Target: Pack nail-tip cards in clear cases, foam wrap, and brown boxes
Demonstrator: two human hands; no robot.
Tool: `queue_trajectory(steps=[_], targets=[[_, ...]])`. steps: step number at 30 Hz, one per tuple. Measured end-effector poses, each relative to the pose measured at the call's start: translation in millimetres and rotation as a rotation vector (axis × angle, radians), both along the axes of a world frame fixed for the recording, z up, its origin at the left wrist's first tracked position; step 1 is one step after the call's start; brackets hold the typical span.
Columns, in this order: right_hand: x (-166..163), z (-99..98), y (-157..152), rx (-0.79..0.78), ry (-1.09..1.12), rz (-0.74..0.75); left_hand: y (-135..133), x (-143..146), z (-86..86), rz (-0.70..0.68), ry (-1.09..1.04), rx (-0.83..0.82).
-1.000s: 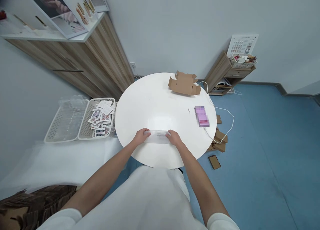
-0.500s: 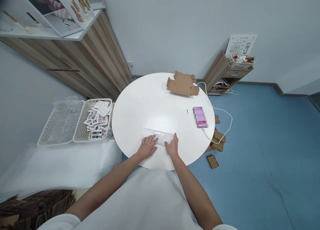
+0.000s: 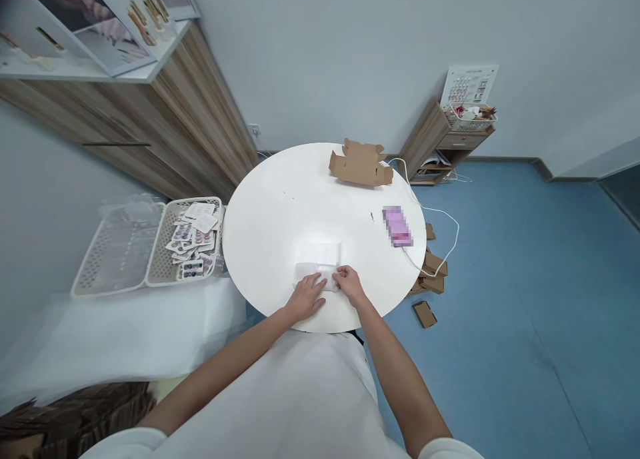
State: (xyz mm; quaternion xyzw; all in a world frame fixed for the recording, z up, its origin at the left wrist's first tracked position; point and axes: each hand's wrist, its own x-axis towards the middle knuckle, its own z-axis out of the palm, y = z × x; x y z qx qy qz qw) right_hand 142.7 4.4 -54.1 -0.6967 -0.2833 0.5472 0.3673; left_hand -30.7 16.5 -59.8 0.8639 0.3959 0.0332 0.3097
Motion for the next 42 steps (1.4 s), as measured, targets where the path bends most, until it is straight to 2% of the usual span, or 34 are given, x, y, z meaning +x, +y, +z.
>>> queue_trajectory(steps=[3,6,10,13,15,17,19,22,26,30,32,34,37,42], targets=[[-9,2.7,1,-0.001,0.053,0.052,1,0,4.8,0.025,-0.007,-0.028],[-13,2.2,4,-0.013,-0.039,0.083,3,-1,10.4,0.0,-0.011,-0.003],[-12,0.9,2,-0.005,-0.341,0.259,5,-4,11.5,-0.066,0.006,0.053],[-11,0.2,-5,0.047,-0.632,0.41,5,-7,8.5,-0.063,0.023,0.064],[-13,-1.0,-9,0.055,-0.732,0.491,1,-9,6.0,-0.038,0.018,0.06],[-15,-2.8,-11,0.039,-0.768,0.551,-6,-11,2.7,0.102,0.018,0.025],[-17,-4.3,-10,0.029,-0.783,0.586,-15,-12,-2.3,0.381,0.038,-0.091],[-14,-5.0,-7,0.037,-0.772,0.619,-23,-12,-12.0,0.783,0.012,-0.363],[-6,-3.2,-1,0.042,-0.73,0.662,-14,-4,-22.0,1.019,-0.133,-0.564],[0,-2.5,2,0.057,-0.689,0.681,5,5,-20.7,1.304,-0.4,-0.643],[1,-3.2,3,0.084,-0.679,0.669,10,7,-16.4,1.386,-0.572,-0.644],[2,-4.8,5,0.109,-0.682,0.653,13,8,-11.5,1.331,-0.65,-0.615],[1,-8.7,7,0.114,-0.661,0.664,12,13,-5.6,1.107,-0.631,-0.546],[2,-16.9,9,0.182,-0.594,0.663,7,38,-2.9,0.711,-0.382,-0.36]])
